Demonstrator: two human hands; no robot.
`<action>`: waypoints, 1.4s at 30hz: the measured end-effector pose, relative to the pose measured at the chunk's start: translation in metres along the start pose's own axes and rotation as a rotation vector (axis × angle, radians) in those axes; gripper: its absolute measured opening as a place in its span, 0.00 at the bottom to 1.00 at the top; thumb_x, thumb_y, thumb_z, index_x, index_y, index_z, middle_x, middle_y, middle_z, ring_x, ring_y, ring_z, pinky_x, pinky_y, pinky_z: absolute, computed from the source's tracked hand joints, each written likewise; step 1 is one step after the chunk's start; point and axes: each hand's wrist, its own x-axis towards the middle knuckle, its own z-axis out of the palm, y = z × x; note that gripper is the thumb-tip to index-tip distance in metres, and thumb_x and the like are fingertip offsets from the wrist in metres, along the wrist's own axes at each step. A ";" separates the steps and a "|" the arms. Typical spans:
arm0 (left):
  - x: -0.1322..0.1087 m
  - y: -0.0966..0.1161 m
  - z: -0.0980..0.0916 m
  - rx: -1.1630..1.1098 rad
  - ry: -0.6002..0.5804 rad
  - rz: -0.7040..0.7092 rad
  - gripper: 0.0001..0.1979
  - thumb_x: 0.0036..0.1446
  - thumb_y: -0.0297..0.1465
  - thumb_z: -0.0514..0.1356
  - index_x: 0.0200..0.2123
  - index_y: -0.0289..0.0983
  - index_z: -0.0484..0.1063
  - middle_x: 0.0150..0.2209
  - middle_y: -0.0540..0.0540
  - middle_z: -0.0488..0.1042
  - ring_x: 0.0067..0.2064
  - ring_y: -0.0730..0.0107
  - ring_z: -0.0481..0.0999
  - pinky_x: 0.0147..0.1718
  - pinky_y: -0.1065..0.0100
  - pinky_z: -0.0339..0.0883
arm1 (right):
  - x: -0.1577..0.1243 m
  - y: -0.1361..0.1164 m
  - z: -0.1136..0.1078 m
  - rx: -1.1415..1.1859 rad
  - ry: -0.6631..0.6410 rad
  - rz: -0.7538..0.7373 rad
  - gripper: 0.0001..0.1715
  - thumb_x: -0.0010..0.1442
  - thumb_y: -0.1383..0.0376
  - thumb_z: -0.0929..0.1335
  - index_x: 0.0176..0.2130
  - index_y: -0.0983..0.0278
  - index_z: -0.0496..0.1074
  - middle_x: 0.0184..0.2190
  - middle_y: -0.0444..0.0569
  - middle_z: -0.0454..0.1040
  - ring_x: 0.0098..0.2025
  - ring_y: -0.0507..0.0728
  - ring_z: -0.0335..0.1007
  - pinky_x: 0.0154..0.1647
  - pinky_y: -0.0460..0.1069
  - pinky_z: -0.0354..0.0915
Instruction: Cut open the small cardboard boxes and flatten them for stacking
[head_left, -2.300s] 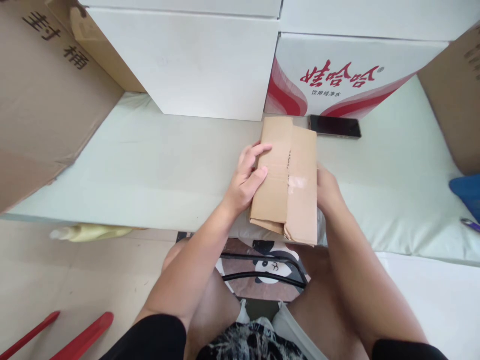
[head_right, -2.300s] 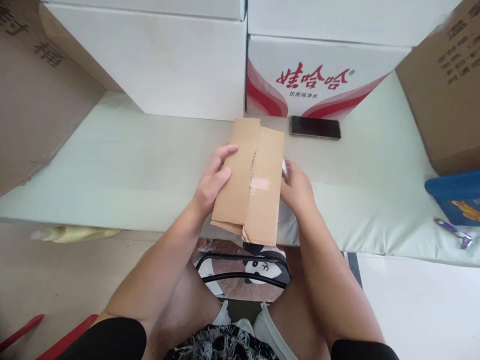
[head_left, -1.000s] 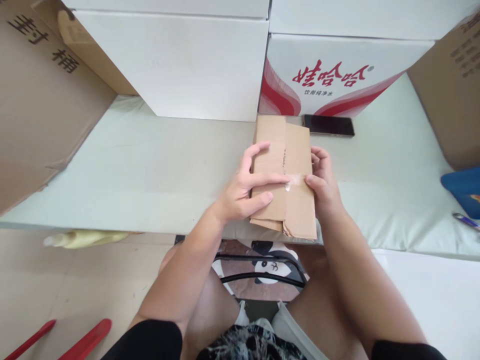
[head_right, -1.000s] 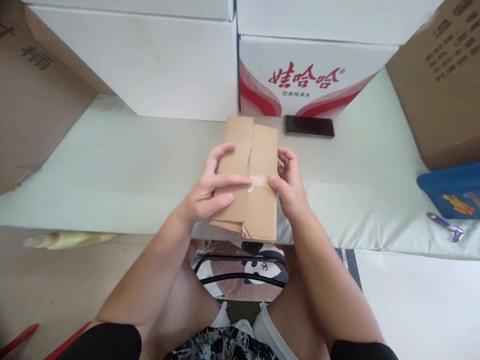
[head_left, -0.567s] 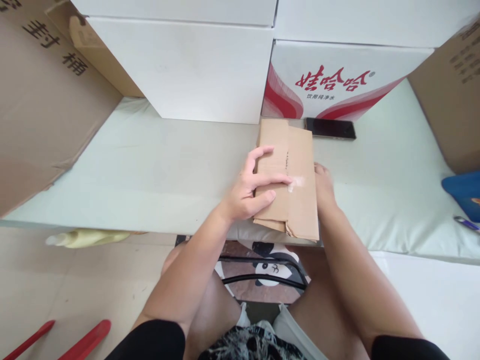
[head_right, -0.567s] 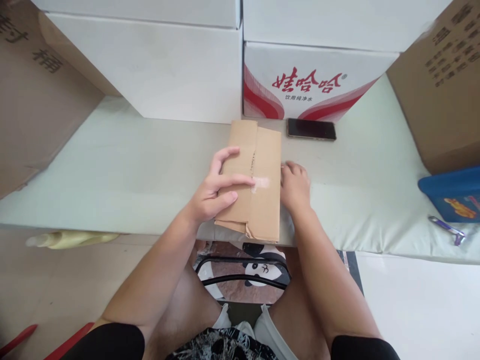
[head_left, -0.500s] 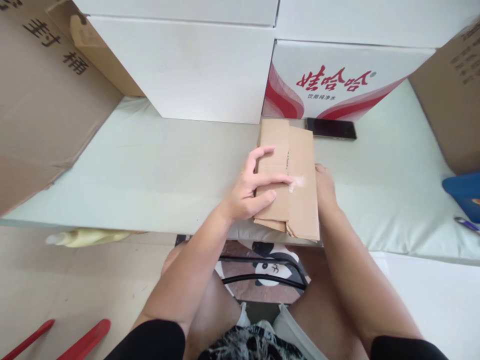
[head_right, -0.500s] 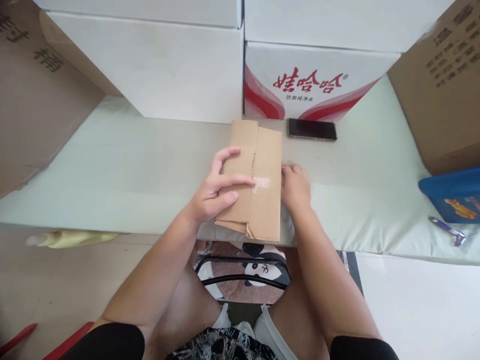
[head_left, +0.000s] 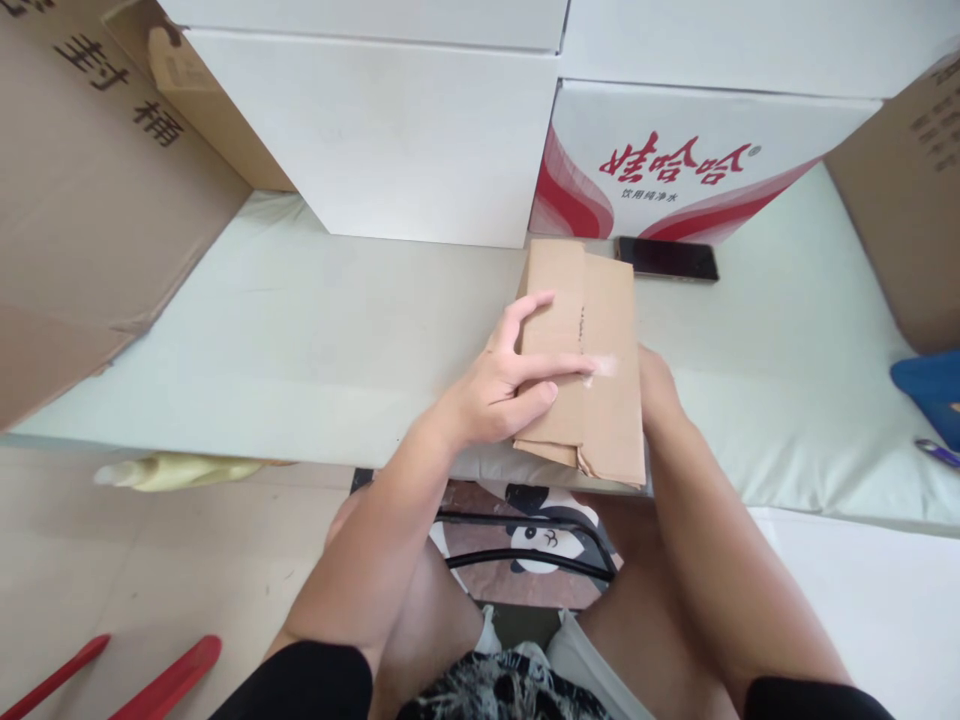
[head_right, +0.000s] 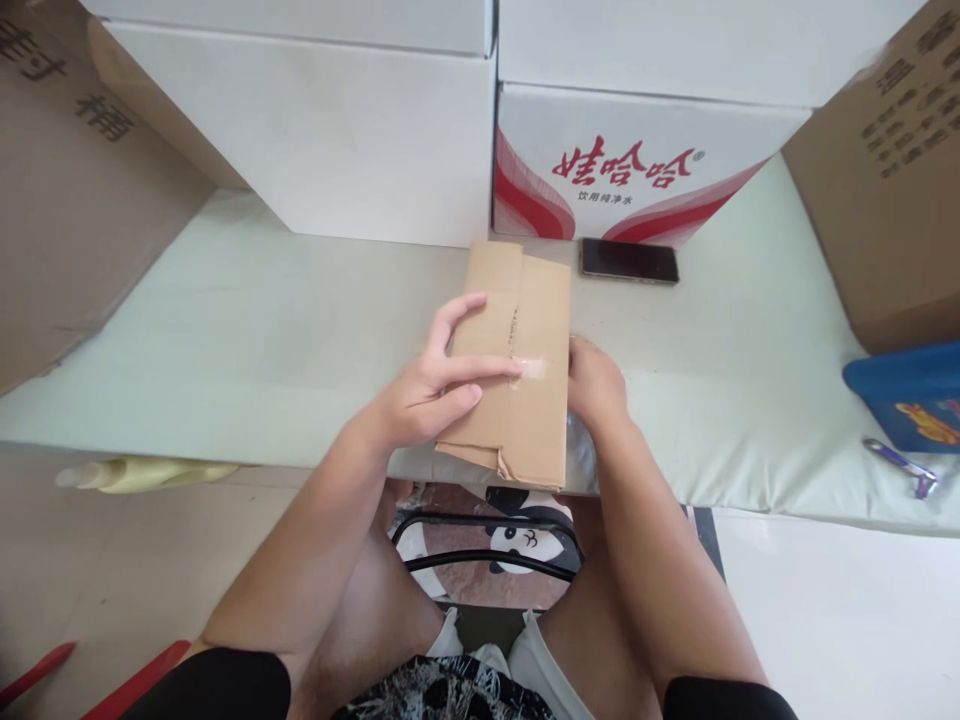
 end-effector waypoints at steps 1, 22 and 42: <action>0.000 0.001 -0.001 0.010 -0.001 0.005 0.21 0.65 0.33 0.56 0.57 0.47 0.80 0.75 0.45 0.46 0.78 0.42 0.47 0.76 0.42 0.51 | 0.000 0.000 0.000 -0.001 -0.010 0.002 0.21 0.57 0.50 0.69 0.43 0.59 0.80 0.39 0.58 0.83 0.38 0.68 0.77 0.32 0.54 0.61; 0.001 0.015 -0.008 0.024 -0.027 -0.086 0.19 0.69 0.36 0.54 0.56 0.43 0.80 0.74 0.41 0.49 0.77 0.44 0.51 0.76 0.44 0.51 | -0.011 -0.009 -0.025 0.854 0.438 0.047 0.15 0.45 0.62 0.70 0.36 0.61 0.69 0.29 0.39 0.71 0.21 0.47 0.62 0.21 0.45 0.56; 0.002 0.014 -0.007 0.028 -0.003 -0.107 0.19 0.67 0.34 0.56 0.56 0.43 0.81 0.75 0.42 0.51 0.77 0.43 0.53 0.75 0.43 0.54 | -0.029 -0.040 -0.057 1.350 0.849 -0.233 0.10 0.42 0.65 0.67 0.19 0.60 0.60 0.16 0.36 0.58 0.13 0.43 0.48 0.08 0.42 0.48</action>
